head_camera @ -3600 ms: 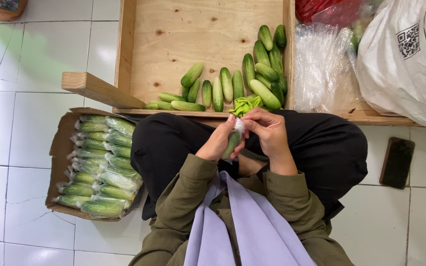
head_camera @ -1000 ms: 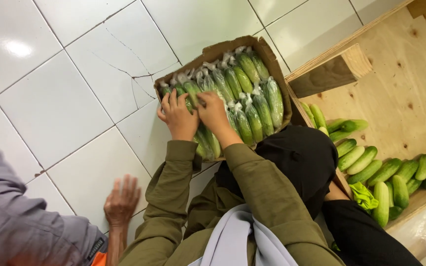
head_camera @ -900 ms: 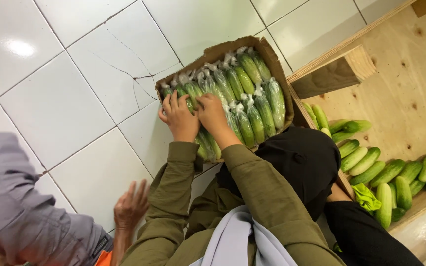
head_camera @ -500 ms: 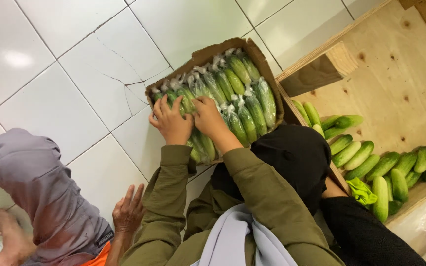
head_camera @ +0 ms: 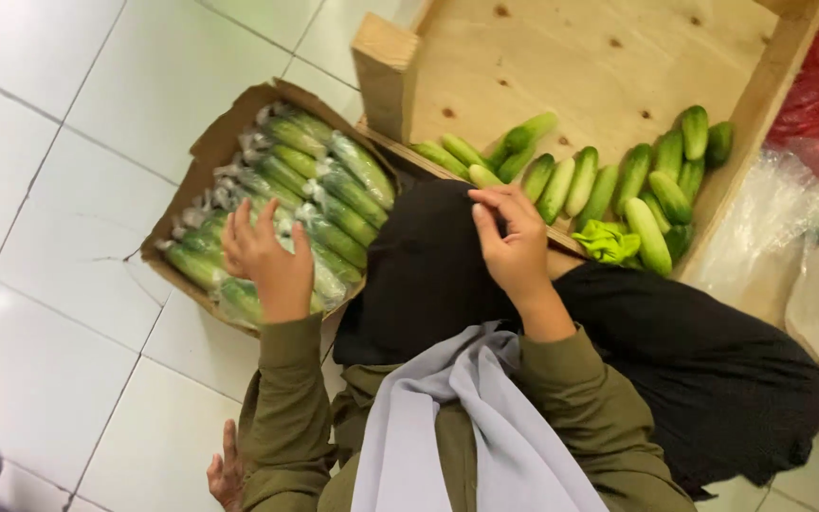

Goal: Bagging individual cucumbers and placing them into a cardboard box

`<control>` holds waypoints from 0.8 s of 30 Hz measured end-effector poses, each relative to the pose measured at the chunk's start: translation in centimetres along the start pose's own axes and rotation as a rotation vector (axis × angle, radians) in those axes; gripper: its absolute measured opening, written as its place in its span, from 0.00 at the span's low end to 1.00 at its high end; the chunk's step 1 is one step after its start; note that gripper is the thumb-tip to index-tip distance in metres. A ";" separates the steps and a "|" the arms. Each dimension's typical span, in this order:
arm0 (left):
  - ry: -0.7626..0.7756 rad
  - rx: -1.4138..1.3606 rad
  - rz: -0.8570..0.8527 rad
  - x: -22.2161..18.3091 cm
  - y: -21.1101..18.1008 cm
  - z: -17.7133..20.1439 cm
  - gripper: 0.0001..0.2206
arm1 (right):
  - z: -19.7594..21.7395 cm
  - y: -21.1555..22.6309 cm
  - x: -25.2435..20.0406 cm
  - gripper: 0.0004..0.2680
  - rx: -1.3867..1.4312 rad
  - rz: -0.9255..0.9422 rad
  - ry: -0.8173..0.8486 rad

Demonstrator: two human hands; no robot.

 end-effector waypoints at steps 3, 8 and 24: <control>0.030 -0.135 -0.279 -0.8 -10.5 1.4 0.18 | 6.0 -6.4 -4.1 0.05 -0.187 -0.120 -0.057; 0.200 -0.272 -0.653 -3.9 -24.8 -1.2 0.17 | 12.9 -13.5 -11.3 0.15 -0.587 -0.537 0.004; 0.730 0.050 -1.090 -10.4 -41.8 -28.1 0.11 | 11.4 -21.6 -14.2 0.15 -0.687 -0.786 0.125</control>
Point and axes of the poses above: each hand's wrist, its own x-axis towards the middle knuckle, its own z-axis out of the back of the hand, y = z × x, the point moved 3 cm from there along x, towards the middle knuckle, and after that the axes turned 7 degrees about y, right-handed, at the moved point
